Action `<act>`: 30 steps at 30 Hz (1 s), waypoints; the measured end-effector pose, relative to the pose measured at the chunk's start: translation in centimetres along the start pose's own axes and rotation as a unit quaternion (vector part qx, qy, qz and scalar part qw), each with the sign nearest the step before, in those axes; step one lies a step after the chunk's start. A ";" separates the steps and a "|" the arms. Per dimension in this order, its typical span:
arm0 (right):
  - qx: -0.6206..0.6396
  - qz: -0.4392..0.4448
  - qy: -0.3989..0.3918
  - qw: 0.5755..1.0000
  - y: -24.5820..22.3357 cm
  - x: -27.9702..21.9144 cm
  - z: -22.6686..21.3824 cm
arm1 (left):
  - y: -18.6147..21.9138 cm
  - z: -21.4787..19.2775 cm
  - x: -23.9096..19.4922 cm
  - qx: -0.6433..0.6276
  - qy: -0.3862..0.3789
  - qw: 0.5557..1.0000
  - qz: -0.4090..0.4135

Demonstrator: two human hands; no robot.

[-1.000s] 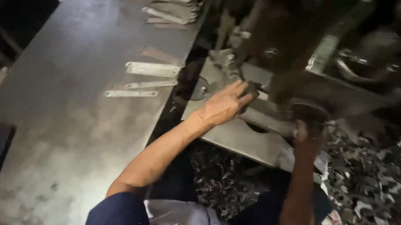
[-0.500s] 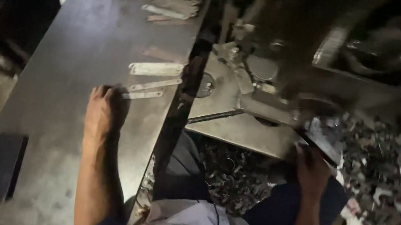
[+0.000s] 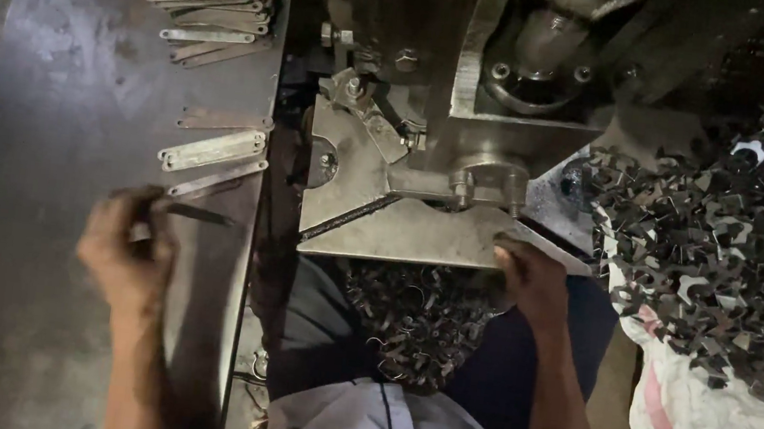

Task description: Manually assemble and manipulate small metal brackets and pins using a stationary fabrication press.

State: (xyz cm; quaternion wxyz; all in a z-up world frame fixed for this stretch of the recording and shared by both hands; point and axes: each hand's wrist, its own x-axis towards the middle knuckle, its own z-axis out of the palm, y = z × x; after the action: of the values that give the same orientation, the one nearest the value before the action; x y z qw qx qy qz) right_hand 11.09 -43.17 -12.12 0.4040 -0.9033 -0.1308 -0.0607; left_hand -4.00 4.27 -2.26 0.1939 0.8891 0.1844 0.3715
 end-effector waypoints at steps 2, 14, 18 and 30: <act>-0.033 -0.041 -0.061 0.997 -0.4 0.9 0.7 | 4.7 0.4 1.1 -0.133 -0.085 0.987 0.037; 0.242 -0.042 -0.263 0.933 0.3 7.7 0.9 | 13.5 23.8 -1.3 -0.591 -0.241 0.723 -0.265; 0.120 -0.072 -0.075 0.987 2.8 7.9 0.7 | 16.1 23.3 -0.3 -0.508 -0.183 0.816 -0.207; 0.688 0.182 0.019 0.703 26.9 14.8 8.4 | 15.6 22.7 2.5 -0.006 -0.198 0.931 0.308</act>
State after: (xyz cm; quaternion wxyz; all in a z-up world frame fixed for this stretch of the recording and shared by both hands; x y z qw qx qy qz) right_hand 33.02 -51.32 -33.73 0.9185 -0.3796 0.0388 0.1036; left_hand 17.16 -12.65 -8.02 0.1079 0.9564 -0.1430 0.2307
